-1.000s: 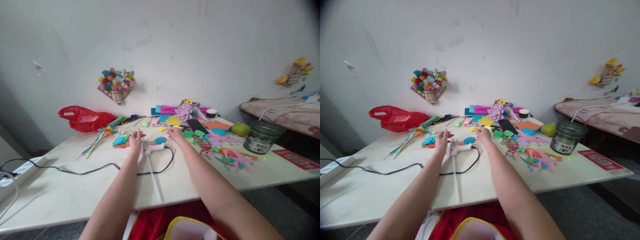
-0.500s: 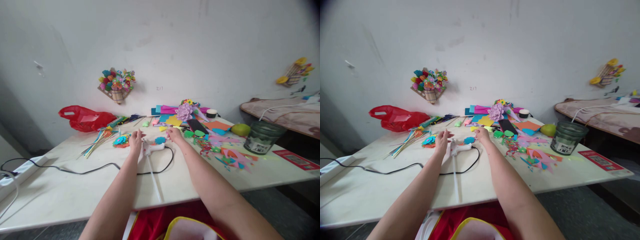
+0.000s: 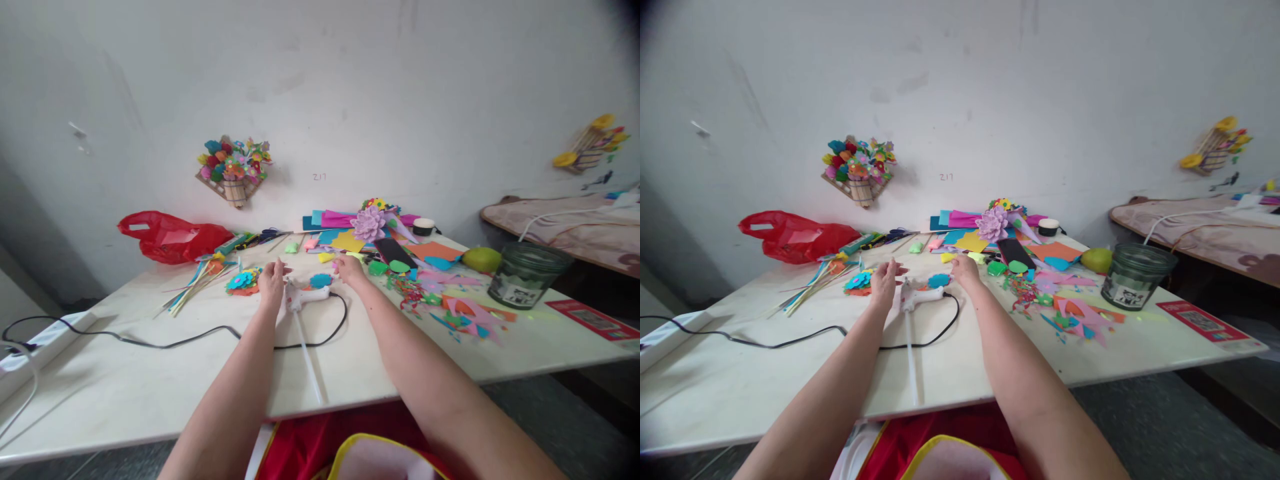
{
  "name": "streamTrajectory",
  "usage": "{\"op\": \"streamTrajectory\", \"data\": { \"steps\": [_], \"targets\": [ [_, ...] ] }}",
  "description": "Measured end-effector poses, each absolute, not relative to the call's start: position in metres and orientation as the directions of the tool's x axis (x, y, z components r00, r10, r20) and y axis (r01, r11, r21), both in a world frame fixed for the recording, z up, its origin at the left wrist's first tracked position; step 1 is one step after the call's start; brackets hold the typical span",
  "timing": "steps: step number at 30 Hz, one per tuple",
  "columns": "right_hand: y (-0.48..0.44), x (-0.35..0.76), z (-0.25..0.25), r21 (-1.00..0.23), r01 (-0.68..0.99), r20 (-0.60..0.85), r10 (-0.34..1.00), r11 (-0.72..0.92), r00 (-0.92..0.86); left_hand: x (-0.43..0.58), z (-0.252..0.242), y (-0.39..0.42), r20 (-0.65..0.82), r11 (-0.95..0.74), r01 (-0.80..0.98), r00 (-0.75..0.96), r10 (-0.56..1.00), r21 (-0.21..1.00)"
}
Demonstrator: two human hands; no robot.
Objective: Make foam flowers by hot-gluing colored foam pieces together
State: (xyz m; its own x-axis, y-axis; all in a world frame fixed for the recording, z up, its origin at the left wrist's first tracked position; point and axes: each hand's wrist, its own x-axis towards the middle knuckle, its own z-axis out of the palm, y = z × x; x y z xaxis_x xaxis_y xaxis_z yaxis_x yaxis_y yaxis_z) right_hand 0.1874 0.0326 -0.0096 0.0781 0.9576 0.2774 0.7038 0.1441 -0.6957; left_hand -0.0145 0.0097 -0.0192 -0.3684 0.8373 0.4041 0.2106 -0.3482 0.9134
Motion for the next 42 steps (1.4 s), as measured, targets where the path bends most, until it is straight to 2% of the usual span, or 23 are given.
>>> {"op": "streamTrajectory", "data": {
  "steps": [5,12,18,25,32,37,42],
  "targets": [
    [0.0346,0.1839,-0.0133,-0.760,0.631,0.235,0.971,0.152,0.049,-0.0135,-0.0177,0.0076,0.409,-0.354,0.210,-0.368,0.835,0.912],
    [0.0289,0.1805,-0.0119,-0.871,0.489,0.089,0.994,0.048,0.061,-0.0135,-0.0174,0.0065,0.408,-0.355,0.205,-0.367,0.836,0.912],
    [0.0284,0.1817,-0.0127,-0.793,0.596,0.151,0.989,0.125,-0.007,-0.0140,-0.0186,0.0081,0.414,-0.357,0.217,-0.364,0.834,0.909],
    [0.0305,0.1830,-0.0146,-0.697,0.701,0.259,0.964,0.151,0.051,-0.0134,-0.0184,0.0084,0.405,-0.351,0.205,-0.368,0.837,0.914],
    [0.0263,0.1870,-0.0077,-0.658,0.740,0.314,0.944,0.144,0.096,-0.0130,-0.0182,0.0081,0.405,-0.353,0.203,-0.365,0.838,0.913],
    [0.0279,0.1879,-0.0079,-0.675,0.723,0.295,0.952,0.147,0.083,-0.0130,-0.0183,0.0080,0.400,-0.348,0.202,-0.368,0.839,0.916],
    [0.0316,0.1833,-0.0129,-0.788,0.598,0.211,0.977,0.146,0.039,-0.0130,-0.0186,0.0083,0.400,-0.349,0.199,-0.371,0.838,0.916]
  ]
}}
